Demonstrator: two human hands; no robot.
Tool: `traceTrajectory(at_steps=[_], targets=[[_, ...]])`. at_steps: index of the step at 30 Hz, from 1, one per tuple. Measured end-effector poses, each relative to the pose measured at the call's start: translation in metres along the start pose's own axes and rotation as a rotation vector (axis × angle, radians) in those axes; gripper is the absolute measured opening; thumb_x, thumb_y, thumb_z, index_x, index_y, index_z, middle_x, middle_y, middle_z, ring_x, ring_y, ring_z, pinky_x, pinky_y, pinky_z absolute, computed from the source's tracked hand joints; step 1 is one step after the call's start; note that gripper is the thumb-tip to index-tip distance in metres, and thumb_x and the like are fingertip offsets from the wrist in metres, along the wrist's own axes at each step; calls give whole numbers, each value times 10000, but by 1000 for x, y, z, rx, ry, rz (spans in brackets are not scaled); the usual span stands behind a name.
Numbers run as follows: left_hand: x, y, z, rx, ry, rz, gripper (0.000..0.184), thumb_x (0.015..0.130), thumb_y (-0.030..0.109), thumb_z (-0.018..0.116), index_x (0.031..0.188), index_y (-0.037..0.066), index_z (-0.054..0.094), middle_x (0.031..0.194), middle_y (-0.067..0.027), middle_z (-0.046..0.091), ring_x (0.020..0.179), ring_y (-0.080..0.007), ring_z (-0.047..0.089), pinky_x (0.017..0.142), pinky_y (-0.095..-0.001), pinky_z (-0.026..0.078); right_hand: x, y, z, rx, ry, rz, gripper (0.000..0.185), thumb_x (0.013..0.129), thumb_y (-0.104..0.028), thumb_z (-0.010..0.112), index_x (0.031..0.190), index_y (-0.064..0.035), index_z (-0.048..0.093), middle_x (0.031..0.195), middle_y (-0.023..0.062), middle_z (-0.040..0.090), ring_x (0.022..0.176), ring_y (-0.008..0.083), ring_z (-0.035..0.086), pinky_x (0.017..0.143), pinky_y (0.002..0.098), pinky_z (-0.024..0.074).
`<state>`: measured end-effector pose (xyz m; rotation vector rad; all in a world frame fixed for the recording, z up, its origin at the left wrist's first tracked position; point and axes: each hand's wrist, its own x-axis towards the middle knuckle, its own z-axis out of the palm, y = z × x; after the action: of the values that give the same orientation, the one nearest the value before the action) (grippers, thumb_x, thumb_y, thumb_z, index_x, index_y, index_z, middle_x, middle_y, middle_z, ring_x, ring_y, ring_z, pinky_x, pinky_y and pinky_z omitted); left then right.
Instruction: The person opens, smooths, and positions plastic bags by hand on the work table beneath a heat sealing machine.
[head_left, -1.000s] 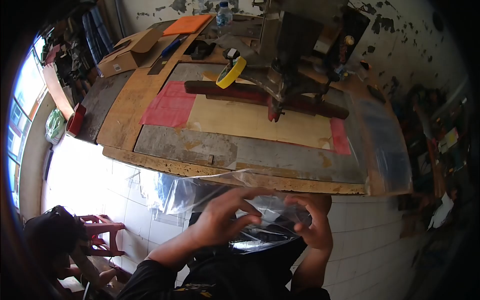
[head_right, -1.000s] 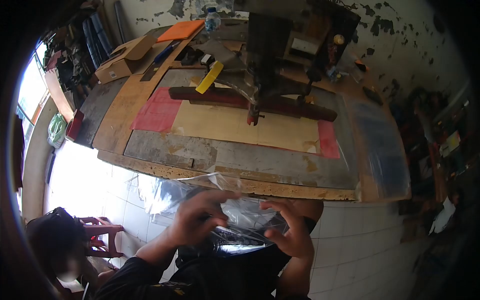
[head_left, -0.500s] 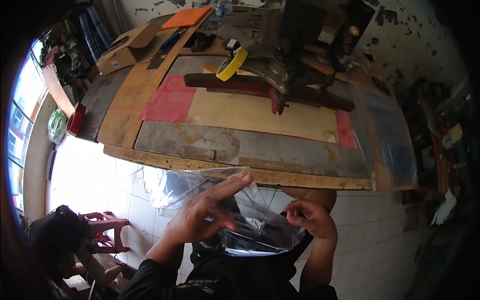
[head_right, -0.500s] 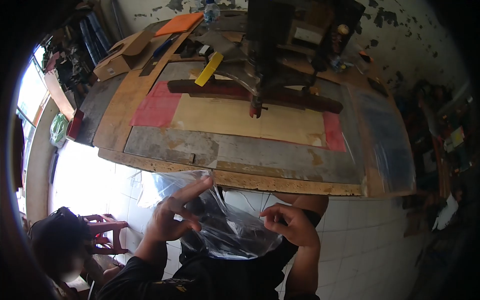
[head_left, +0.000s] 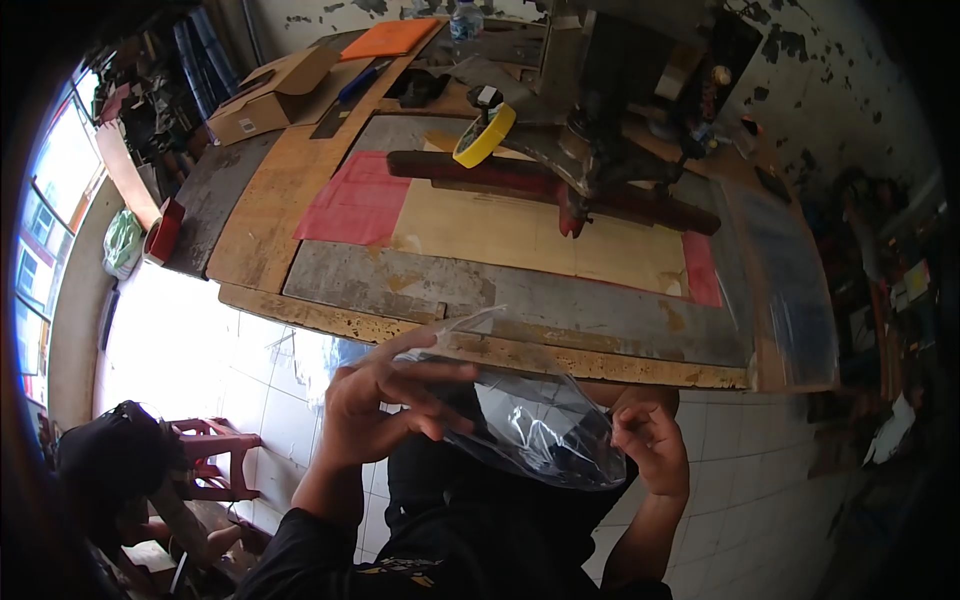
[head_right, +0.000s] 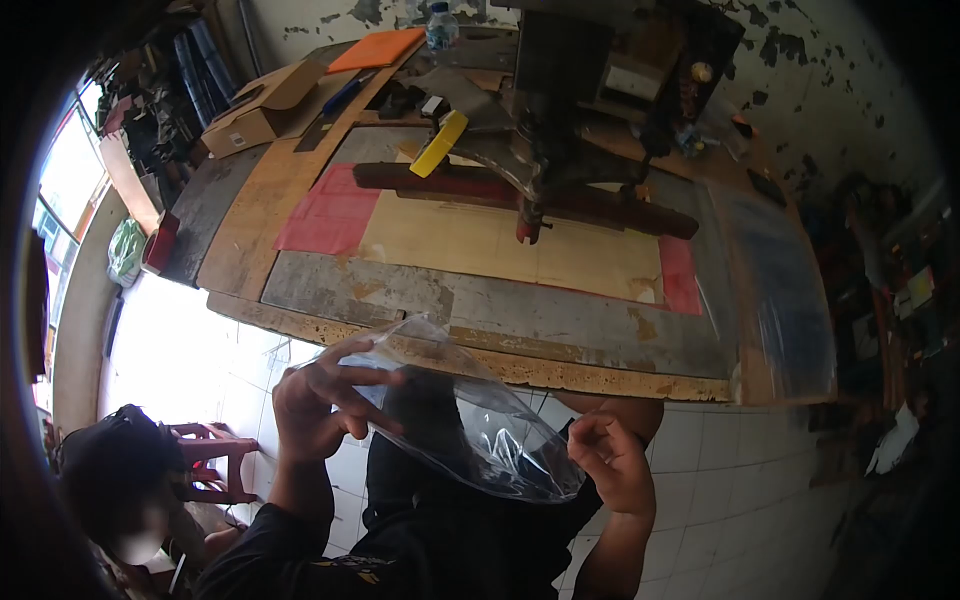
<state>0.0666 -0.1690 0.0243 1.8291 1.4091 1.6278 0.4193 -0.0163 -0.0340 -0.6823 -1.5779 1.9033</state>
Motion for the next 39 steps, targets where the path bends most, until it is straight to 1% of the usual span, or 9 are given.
traceTrajectory(at_steps=[4, 7, 9, 13, 18, 27, 33, 35, 39], targets=[[3, 9, 5, -279, 87, -241, 155, 915, 191, 813, 974, 59, 759, 959, -94, 829, 1035, -225, 794, 975, -395, 579, -1, 13, -3, -6, -84, 16, 193, 1014, 35, 662, 1195, 4, 605, 1127, 40, 606, 1009, 103, 613, 883, 256, 512], [13, 16, 7, -126, 12, -254, 127, 929, 52, 784, 1048, 16, 756, 935, -88, 827, 983, -194, 796, 863, -331, 610, -1, 6, 3, -90, -111, 103, 188, 1002, 27, 684, 1178, -3, 623, 1141, 55, 622, 995, 126, 621, 876, 261, 506], [19, 19, 13, -124, 17, -243, 101, 943, -8, 745, 1043, 5, 751, 940, -82, 822, 934, -203, 795, 817, -318, 612, 1, 1, 3, -462, -114, -32, 264, 984, -77, 750, 1210, -11, 631, 1185, 82, 637, 1049, 173, 639, 941, 306, 504], [20, 13, 32, 44, 7, -102, 99, 918, 18, 787, 1007, 44, 751, 976, -71, 811, 900, -226, 792, 779, -332, 614, 23, -31, 42, -522, 81, -378, 410, 957, -248, 804, 1250, -17, 633, 1286, 126, 644, 1217, 260, 627, 1060, 403, 482], [23, 21, 57, 139, -6, 55, 160, 855, 3, 835, 963, 45, 724, 923, -91, 802, 845, -247, 786, 739, -345, 607, 54, -54, 75, -774, -110, -696, 610, 940, -374, 802, 1412, -41, 607, 1537, 170, 564, 1519, 367, 429, 1204, 506, 356], [15, 12, 67, 161, -28, 152, 244, 833, -24, 824, 1031, 30, 693, 932, -115, 784, 822, -266, 778, 726, -369, 618, 72, -68, 79, -898, -206, -727, 504, 925, -316, 810, 1356, -96, 668, 1362, 64, 693, 1340, 278, 620, 1157, 480, 388], [13, 23, 69, 553, 133, 337, 264, 829, 108, 836, 1070, 85, 732, 982, -37, 730, 868, -197, 735, 677, -314, 554, 65, -72, 79, -980, -145, -745, 438, 893, -331, 835, 1250, -103, 727, 1202, 27, 743, 1173, 242, 698, 1089, 454, 426], [22, 30, 71, 730, 358, 452, 253, 820, 154, 827, 1053, 104, 744, 995, -28, 725, 855, -158, 710, 650, -289, 514, 61, -76, 81, -1002, -140, -736, 412, 891, -331, 836, 1218, -101, 741, 1180, 24, 749, 1164, 239, 702, 1090, 457, 425], [22, 6, 74, 506, 205, 519, 278, 804, 144, 820, 1062, 90, 732, 987, -33, 720, 786, -148, 686, 629, -291, 506, 60, -79, 83, -1028, -138, -768, 342, 881, -287, 844, 1145, -83, 769, 1153, 33, 756, 1142, 237, 711, 1050, 446, 463]])
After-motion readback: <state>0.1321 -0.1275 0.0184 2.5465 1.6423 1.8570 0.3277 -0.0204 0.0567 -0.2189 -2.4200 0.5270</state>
